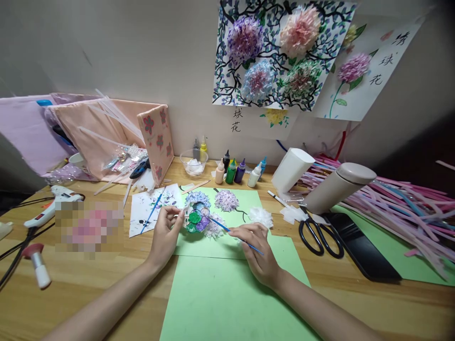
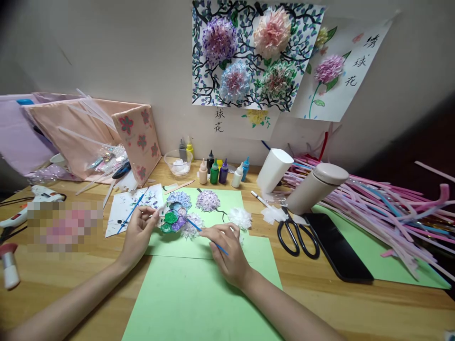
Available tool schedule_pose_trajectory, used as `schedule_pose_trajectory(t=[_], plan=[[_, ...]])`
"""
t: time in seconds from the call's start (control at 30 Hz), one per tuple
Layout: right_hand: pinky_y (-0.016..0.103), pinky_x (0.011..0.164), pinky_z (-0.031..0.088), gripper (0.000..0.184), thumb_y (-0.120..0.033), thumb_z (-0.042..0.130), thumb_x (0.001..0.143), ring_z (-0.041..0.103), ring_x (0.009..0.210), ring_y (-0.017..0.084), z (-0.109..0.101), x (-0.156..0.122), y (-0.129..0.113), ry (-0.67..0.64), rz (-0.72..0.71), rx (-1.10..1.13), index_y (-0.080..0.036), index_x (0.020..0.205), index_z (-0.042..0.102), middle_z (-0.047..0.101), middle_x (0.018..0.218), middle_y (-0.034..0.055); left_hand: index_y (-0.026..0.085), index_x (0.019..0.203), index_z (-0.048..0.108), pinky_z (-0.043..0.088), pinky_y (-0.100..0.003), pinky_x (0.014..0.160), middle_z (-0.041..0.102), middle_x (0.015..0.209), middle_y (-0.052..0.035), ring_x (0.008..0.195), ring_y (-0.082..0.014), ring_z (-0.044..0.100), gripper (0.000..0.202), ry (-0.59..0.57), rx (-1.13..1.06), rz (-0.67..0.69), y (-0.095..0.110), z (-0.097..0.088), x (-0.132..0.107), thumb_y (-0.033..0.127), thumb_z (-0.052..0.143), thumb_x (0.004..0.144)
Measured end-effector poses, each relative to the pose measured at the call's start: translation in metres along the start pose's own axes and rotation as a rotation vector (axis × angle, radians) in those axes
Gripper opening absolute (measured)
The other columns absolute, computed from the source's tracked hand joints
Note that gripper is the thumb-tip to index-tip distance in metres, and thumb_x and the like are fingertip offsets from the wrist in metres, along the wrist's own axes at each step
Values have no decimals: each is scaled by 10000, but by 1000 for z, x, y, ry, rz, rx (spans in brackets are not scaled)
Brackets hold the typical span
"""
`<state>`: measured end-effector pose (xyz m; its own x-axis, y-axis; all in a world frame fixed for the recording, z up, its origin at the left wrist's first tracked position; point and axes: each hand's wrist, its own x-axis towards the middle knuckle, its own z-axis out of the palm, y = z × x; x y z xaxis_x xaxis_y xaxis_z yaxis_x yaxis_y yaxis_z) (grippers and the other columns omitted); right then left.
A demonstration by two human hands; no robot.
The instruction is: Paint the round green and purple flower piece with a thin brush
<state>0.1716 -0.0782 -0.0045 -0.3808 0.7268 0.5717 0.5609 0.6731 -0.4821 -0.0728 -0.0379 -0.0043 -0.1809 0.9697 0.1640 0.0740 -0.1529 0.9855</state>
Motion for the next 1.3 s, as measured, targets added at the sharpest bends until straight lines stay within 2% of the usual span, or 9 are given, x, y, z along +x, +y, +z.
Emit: schedule_pose_trajectory(t=[0.2, 0.4, 0.83, 0.93, 1.13, 1.3], plan=[[393, 855, 292, 292, -194, 303, 934, 549, 948, 188, 0, 0, -1, 44, 19, -9, -280, 1147, 484, 659, 1060, 18, 203, 884, 473, 441, -216, 608, 533, 808, 8, 707, -118, 549, 258, 7, -10, -7, -1, -1, 0, 388, 612, 770], [378, 860, 308, 299, -183, 330, 926, 552, 969, 185, 1, -1, 1, -13, -39, -11, -263, 1176, 472, 655, 1069, 31, 198, 897, 470, 458, -229, 635, 531, 859, -9, 772, -133, 563, 245, -6, 3, -3, -4, -1, -1, 381, 593, 790], [389, 867, 277, 317, -160, 338, 918, 533, 976, 191, 1, -1, 2, -10, -24, -7, -277, 1181, 471, 651, 1080, 13, 202, 895, 473, 442, -215, 639, 517, 847, 4, 761, -118, 547, 221, -18, 13, 8, -4, -2, 0, 369, 584, 803], [389, 850, 294, 304, -179, 318, 927, 532, 961, 194, 1, -2, 2, 49, 0, 2, -274, 1162, 487, 644, 1073, 23, 199, 891, 472, 444, -216, 637, 520, 847, 2, 766, -122, 552, 238, -10, 11, 13, -4, -2, 0, 379, 593, 793], [390, 810, 326, 276, -222, 284, 941, 532, 913, 203, 1, -5, 3, 281, 40, 49, -249, 1016, 548, 646, 917, 34, 198, 881, 464, 433, -211, 590, 514, 780, 19, 664, -107, 533, 252, 50, 3, 3, -5, -3, 3, 413, 568, 801], [387, 826, 318, 271, -185, 295, 931, 530, 903, 194, 4, -3, 4, 242, 94, 60, -249, 976, 554, 640, 907, 21, 199, 868, 469, 429, -203, 596, 510, 765, 21, 657, -101, 516, 233, 82, 24, 12, -3, -3, 3, 400, 567, 806]])
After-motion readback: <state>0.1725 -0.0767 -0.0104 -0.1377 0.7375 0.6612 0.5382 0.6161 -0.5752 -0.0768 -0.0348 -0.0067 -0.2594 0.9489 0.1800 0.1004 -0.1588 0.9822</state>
